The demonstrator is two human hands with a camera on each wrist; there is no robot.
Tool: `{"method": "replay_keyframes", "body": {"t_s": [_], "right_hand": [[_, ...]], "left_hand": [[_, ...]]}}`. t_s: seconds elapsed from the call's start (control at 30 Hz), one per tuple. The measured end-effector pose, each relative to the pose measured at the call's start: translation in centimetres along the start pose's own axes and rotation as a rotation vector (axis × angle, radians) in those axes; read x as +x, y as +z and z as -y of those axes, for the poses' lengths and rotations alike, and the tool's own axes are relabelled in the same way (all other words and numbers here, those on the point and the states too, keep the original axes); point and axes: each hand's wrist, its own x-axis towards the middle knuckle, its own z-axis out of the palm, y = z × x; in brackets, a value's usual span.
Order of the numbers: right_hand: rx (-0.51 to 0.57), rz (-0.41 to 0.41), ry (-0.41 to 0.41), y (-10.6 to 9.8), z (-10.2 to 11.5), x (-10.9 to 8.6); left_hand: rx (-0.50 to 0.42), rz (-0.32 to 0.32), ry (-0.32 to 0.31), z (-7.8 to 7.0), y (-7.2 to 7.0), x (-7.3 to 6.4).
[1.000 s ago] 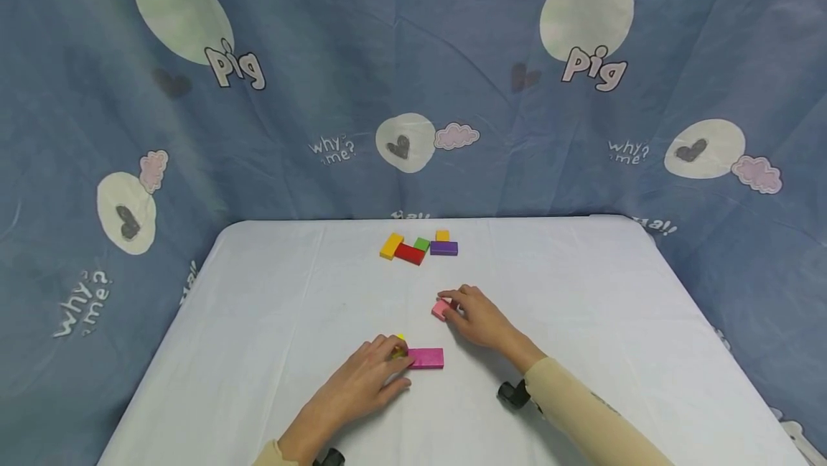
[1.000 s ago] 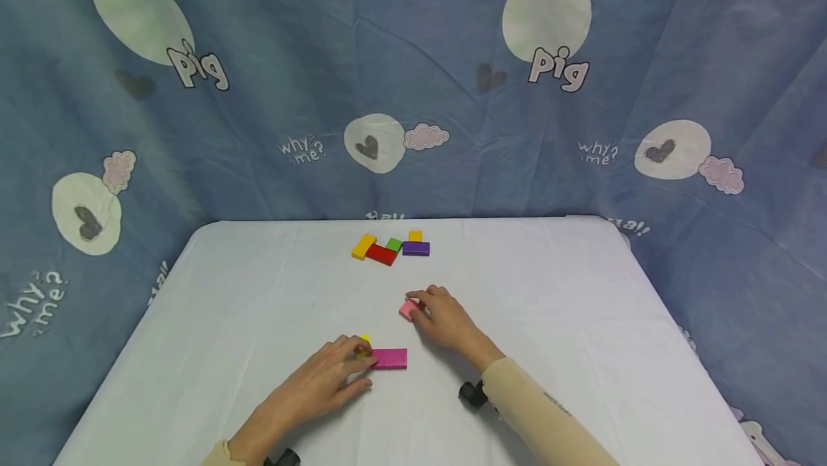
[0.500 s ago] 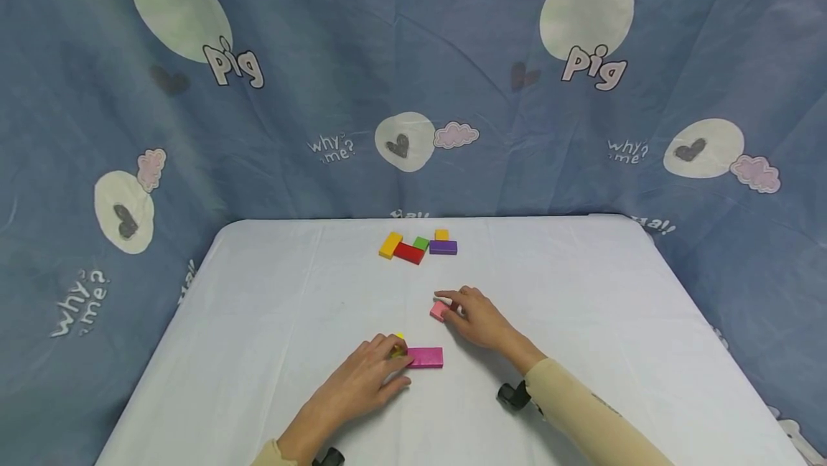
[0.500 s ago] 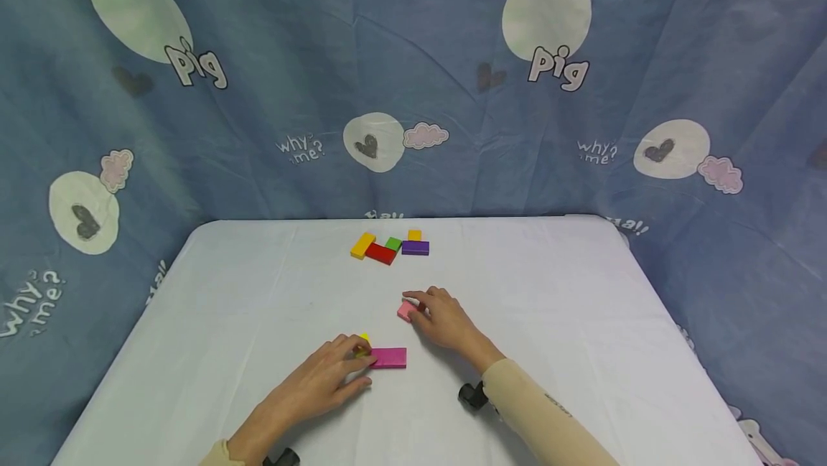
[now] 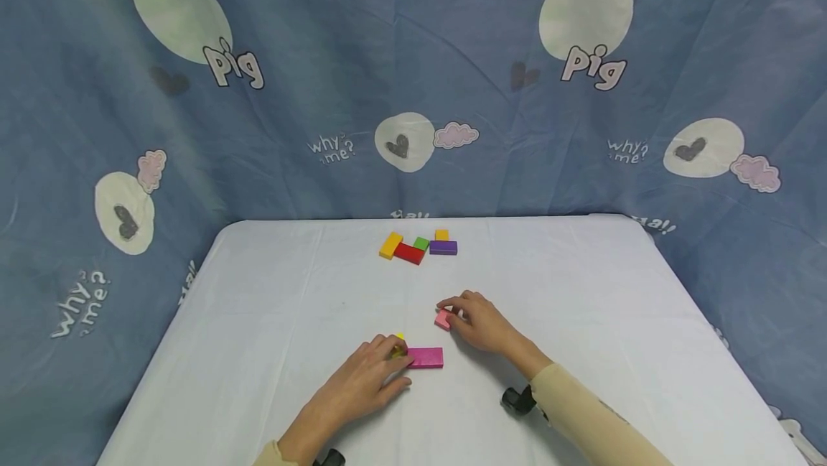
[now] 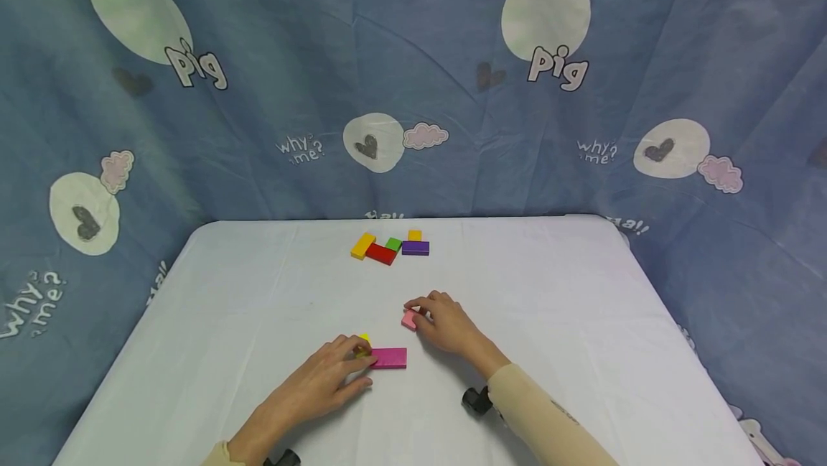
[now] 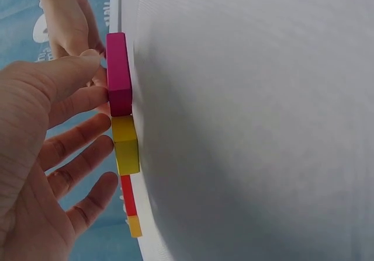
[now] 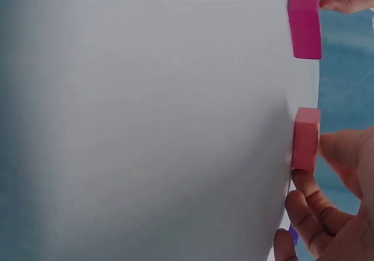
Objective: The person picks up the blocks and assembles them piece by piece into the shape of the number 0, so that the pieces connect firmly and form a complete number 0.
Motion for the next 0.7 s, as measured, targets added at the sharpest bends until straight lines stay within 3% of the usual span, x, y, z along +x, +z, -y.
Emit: {"method": "replay_keyframes", "body": {"t_s": [0.47,0.7], "right_hand": [[0.026,-0.016,-0.036,0.2,-0.5,-0.8],[0.034,0.006,-0.012,0.0,-0.3,-1.2]], "left_hand": [[-0.014,0.025,-0.027,-0.1,0.1,0.0],[-0.013,0.021,-0.027,-0.1,0.0,0.0]]}}
